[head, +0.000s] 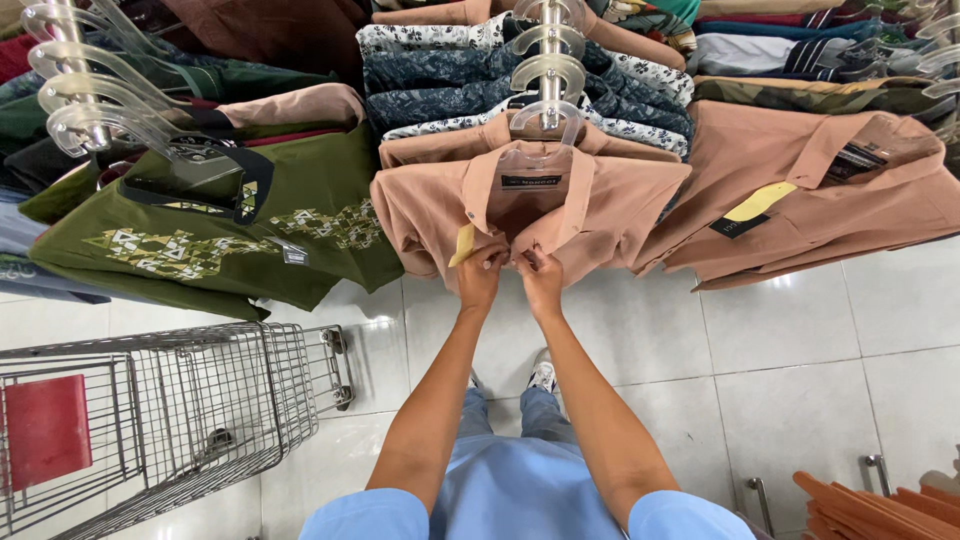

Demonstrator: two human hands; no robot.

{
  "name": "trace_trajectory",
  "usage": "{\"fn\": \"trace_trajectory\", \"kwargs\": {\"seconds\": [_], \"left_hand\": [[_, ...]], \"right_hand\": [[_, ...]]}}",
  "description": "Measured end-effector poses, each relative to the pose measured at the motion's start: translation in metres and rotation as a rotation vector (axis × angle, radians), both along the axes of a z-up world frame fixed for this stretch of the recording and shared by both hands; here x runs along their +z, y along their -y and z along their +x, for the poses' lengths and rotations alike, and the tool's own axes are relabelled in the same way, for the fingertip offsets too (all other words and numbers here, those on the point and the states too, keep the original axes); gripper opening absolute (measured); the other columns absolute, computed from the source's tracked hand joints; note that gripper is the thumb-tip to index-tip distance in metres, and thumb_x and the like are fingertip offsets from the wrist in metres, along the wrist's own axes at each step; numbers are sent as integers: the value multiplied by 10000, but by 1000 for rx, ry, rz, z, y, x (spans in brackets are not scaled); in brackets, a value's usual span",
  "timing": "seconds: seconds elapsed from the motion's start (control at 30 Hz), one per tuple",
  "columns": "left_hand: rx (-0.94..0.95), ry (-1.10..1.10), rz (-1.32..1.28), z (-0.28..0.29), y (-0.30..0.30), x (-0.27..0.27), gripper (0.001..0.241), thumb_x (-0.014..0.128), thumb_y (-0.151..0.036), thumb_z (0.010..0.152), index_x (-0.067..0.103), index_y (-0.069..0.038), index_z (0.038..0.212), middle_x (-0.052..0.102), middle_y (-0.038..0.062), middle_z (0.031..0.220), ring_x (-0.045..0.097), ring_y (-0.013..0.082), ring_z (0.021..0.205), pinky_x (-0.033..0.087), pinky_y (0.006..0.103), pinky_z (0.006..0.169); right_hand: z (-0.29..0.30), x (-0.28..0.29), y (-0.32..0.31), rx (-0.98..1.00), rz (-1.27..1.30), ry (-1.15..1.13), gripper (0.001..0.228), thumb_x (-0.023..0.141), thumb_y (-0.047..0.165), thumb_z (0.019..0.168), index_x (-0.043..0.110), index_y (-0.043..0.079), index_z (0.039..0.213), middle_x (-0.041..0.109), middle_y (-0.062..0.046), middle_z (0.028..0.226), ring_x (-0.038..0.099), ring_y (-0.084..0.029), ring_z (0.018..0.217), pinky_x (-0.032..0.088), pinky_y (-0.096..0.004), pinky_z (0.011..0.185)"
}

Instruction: The person selects several shirts from a clothing rack, removes them from hangers, and fastens the buttons on a tan shirt.

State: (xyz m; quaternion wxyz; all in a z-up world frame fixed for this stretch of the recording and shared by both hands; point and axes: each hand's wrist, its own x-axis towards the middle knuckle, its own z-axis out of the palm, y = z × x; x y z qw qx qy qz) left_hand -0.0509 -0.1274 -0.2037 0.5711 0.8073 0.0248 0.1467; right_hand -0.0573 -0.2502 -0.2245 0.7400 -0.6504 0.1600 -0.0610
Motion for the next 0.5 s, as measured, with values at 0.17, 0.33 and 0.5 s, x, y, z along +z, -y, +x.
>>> {"fn": "trace_trajectory", "kwargs": {"seconds": [0.17,0.33,0.5], "left_hand": [[-20,51,73,4,-2,-16,141,788,-2,866,810,-115,947,792,113,859,755,296,801,595,397,783],[-10,118,140,3,0,-34,134,795,-6,822,795,-108,909,779,119,829,753,318,796,601,408,747],[28,194,178,6,5,-38,154,818,-5,804,794,-102,922,776,104,831,748,308,776,609,392,719]], "right_hand": [[8,-39,2,12,-109,46,311,820,-17,789,750,37,1086,768,-121,922,725,-183,821,603,-333,772],[6,-17,-2,-9,-8,23,302,802,-40,791,729,7,1081,752,-109,911,694,-177,832,598,-332,797],[9,-38,-1,-29,-11,-44,297,777,-63,731,712,21,1009,713,-77,831,673,-149,758,587,-291,753]]}}
